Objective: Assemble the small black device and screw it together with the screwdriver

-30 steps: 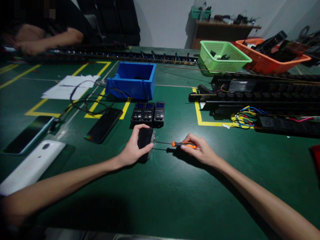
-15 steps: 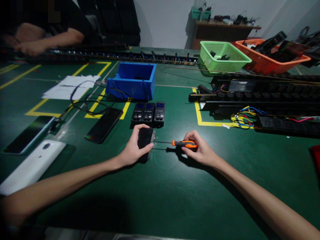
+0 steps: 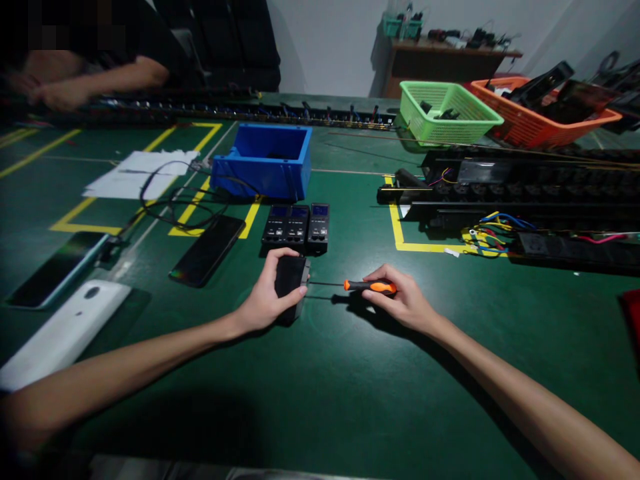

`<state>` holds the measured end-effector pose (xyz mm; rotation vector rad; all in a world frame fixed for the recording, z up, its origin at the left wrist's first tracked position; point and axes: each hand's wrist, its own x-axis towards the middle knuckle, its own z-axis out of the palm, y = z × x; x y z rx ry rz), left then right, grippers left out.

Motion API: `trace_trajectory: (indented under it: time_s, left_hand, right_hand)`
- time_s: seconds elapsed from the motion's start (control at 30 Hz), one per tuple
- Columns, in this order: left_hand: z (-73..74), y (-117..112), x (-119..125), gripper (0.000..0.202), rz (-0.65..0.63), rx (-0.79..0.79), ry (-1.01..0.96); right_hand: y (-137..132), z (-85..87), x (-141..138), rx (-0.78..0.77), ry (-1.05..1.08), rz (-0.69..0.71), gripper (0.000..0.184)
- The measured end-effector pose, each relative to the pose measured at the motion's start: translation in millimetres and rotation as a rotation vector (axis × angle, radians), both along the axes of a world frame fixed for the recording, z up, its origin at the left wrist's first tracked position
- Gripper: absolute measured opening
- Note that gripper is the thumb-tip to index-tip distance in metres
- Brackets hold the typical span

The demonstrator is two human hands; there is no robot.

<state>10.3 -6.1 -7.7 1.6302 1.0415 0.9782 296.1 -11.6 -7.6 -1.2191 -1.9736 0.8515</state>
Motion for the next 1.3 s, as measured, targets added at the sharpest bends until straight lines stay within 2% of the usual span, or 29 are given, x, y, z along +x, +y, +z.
trace_trajectory:
  time_s: [0.17, 0.4, 0.57, 0.7, 1.3]
  left_hand:
    - [0.6, -0.4, -0.2, 0.054, 0.000, -0.007, 0.008]
    - [1.7, -1.0, -0.2, 0.054, -0.002, -0.005, 0.012]
    - [1.7, -1.0, -0.2, 0.054, -0.004, 0.002, 0.023]
    - [1.3, -1.0, -0.2, 0.053, 0.002, 0.017, 0.033]
    - [1.4, -0.7, -0.1, 0.053, -0.002, -0.001, 0.011]
  right_hand:
    - [-1.5, 4.8, -1.9, -0.162, 0.072, 0.049, 0.018]
    - [0.4, 3.1, -3.1, -0.251, 0.096, 0.060, 0.022]
    - [1.5, 2.8, -2.8, -0.159, 0.087, 0.051, 0.019]
    - [1.5, 2.3, -3.7, -0.062, 0.071, 0.035, 0.026]
    - [1.3, 5.2, -3.4, -0.080, -0.001, 0.019, 0.022]
